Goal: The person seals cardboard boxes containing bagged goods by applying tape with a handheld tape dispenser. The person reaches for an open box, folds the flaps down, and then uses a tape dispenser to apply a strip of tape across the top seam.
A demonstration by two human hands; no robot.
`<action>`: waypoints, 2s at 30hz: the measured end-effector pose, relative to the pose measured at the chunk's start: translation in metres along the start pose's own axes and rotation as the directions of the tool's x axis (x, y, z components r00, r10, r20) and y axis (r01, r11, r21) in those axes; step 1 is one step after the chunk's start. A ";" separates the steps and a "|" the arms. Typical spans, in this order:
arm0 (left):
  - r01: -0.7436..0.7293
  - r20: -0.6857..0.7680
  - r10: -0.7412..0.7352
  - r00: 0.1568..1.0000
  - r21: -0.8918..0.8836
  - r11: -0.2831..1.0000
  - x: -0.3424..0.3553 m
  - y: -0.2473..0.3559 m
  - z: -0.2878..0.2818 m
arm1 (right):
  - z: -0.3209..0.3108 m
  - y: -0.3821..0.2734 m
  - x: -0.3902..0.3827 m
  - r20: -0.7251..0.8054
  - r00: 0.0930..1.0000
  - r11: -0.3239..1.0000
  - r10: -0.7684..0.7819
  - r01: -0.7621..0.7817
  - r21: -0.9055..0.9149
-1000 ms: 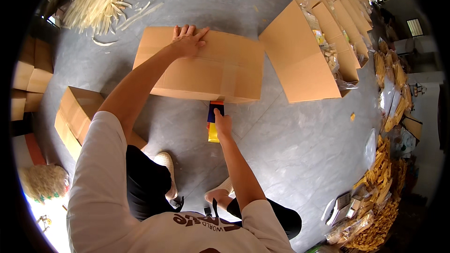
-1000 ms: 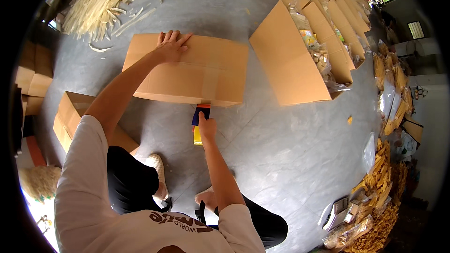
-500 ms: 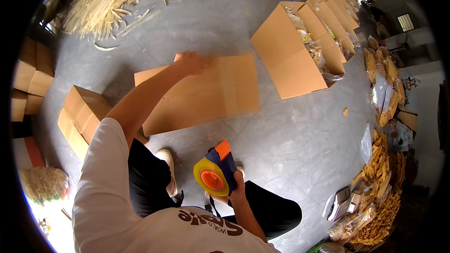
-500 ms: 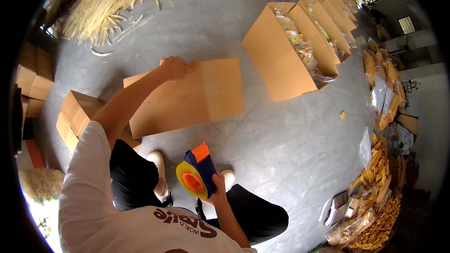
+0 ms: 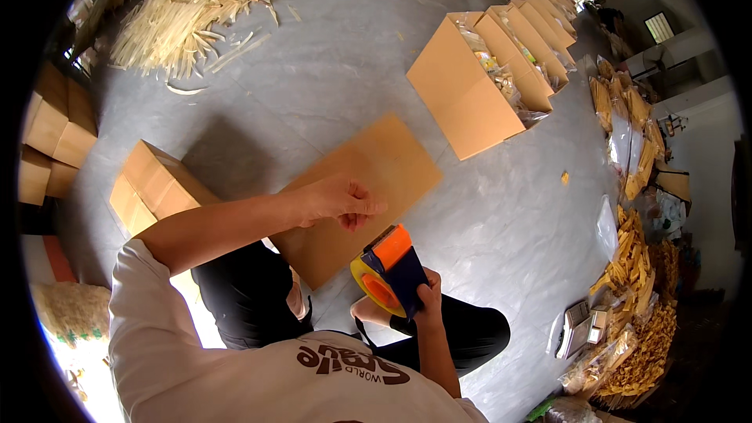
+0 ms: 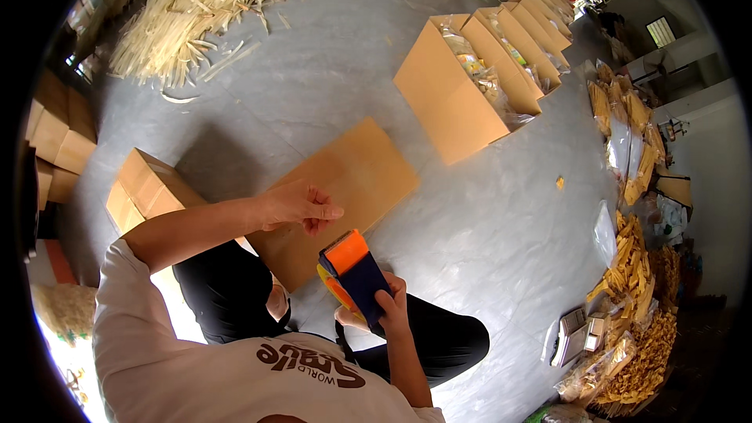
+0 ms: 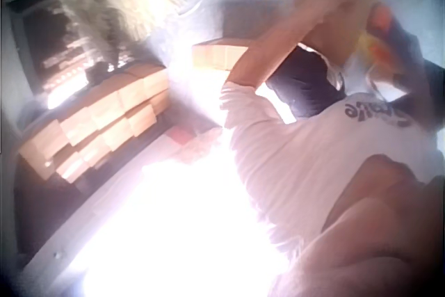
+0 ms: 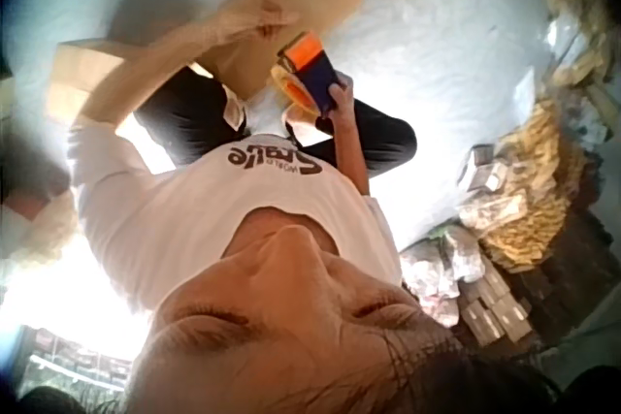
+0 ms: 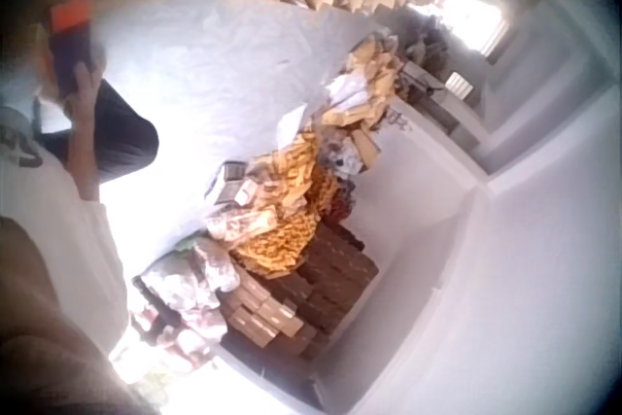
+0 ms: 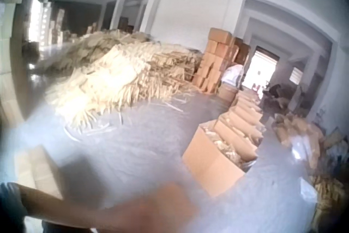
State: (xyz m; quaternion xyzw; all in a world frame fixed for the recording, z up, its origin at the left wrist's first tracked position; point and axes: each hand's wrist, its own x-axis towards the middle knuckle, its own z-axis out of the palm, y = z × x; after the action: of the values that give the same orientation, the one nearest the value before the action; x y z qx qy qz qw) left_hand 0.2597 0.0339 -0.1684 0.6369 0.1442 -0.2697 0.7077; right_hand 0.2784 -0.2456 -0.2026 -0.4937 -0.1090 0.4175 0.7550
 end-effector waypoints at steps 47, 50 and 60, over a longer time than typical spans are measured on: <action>0.247 -0.810 -0.078 0.581 0.084 0.965 0.068 -0.225 -0.120 | -0.083 0.069 -0.005 -0.118 0.874 0.410 0.471 -0.336 -0.848; 0.436 -0.841 -0.056 0.538 0.220 0.873 0.060 -0.254 -0.128 | -0.077 0.086 0.011 -0.148 0.840 0.389 0.523 -0.390 -0.835; 0.435 -0.807 0.061 0.587 0.378 0.818 0.035 -0.146 -0.069 | -0.052 0.093 0.022 -0.125 0.950 0.437 0.286 -0.246 -0.865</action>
State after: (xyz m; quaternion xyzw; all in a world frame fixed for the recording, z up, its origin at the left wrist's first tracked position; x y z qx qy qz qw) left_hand 0.2155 0.0879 -0.3181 0.8402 0.4285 -0.0660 0.3258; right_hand 0.2735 -0.2480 -0.3109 -0.8098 -0.2416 0.4269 0.3219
